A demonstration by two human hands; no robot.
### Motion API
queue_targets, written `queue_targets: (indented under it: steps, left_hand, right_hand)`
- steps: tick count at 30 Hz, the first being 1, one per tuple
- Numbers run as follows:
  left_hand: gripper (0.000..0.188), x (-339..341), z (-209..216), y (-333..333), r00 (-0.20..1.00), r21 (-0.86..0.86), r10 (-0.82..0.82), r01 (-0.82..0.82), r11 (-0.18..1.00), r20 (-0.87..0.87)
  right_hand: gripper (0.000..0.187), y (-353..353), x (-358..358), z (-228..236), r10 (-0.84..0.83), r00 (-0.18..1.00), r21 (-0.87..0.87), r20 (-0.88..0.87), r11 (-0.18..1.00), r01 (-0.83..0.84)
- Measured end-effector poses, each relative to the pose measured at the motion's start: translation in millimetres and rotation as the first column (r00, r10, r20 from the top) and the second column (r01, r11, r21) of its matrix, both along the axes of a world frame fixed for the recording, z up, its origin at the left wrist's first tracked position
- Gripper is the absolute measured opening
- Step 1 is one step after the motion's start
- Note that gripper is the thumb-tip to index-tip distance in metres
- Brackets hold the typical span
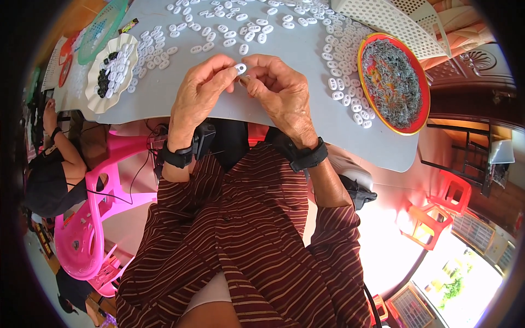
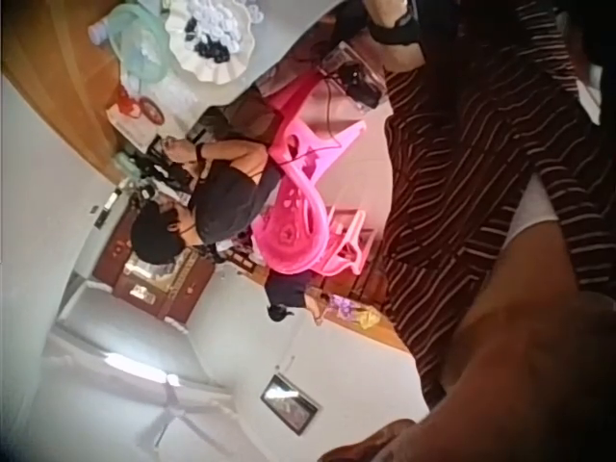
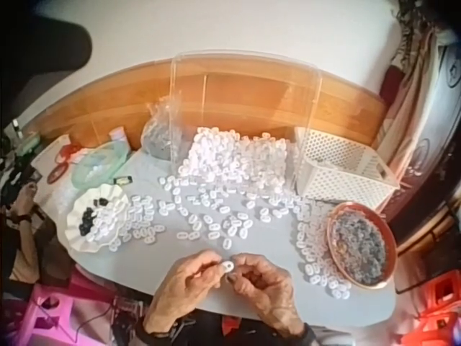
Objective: The person picks up a white plastic piece and a metal pin by hand, inserts the pin into the piece, and places the assembled unit onto the table, repeating this process multiple times.
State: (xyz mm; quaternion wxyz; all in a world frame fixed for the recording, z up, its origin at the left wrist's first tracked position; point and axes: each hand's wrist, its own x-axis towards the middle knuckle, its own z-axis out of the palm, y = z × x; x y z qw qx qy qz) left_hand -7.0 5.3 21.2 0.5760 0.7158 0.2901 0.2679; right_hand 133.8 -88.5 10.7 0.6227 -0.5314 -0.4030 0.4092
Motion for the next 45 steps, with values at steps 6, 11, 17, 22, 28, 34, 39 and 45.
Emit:
queue_targets:
  steps: [6,11,17,22,28,34,39,45]
  left_hand:
    - [0.022,1,1,0,1.0,0.016,-0.014,0.014,1.0,0.015]
    - [0.024,1,-2,5,0.999,0.051,-0.052,0.052,0.997,-0.009]
    - [0.028,2,-3,3,0.998,0.061,-0.055,0.055,0.997,0.011]
    - [0.029,3,-6,4,0.999,0.071,-0.04,0.04,0.997,0.01]
    - [0.029,3,-7,5,0.999,0.04,-0.04,0.038,0.998,0.03]
    - [0.028,-1,-6,11,0.988,0.015,-0.146,0.147,0.989,-0.06]
    - [0.03,3,-7,3,0.997,0.006,-0.036,0.036,0.999,0.069]
    - [0.032,3,-10,5,0.996,0.054,-0.084,0.083,0.995,0.024]
  right_hand:
    - [0.031,0,1,-1,0.015,1.0,0.0,0.023,1.0,-0.015]
    - [0.032,0,2,0,0.046,0.999,0.008,0.001,0.999,-0.046]
    - [0.032,-1,4,-2,0.066,0.998,0.011,-0.006,0.998,-0.066]
    - [0.033,0,2,0,0.032,1.0,-0.003,0.002,0.999,-0.032]
    - [0.033,-1,3,-3,0.058,0.998,0.023,-0.007,0.998,-0.058]
    - [0.033,-1,2,-3,0.041,0.999,0.01,0.0,0.999,-0.041]
    - [0.033,-1,1,-3,0.02,0.999,0.037,-0.025,0.999,-0.019]
    - [0.031,0,3,-6,0.027,1.0,0.037,0.016,0.999,-0.027]
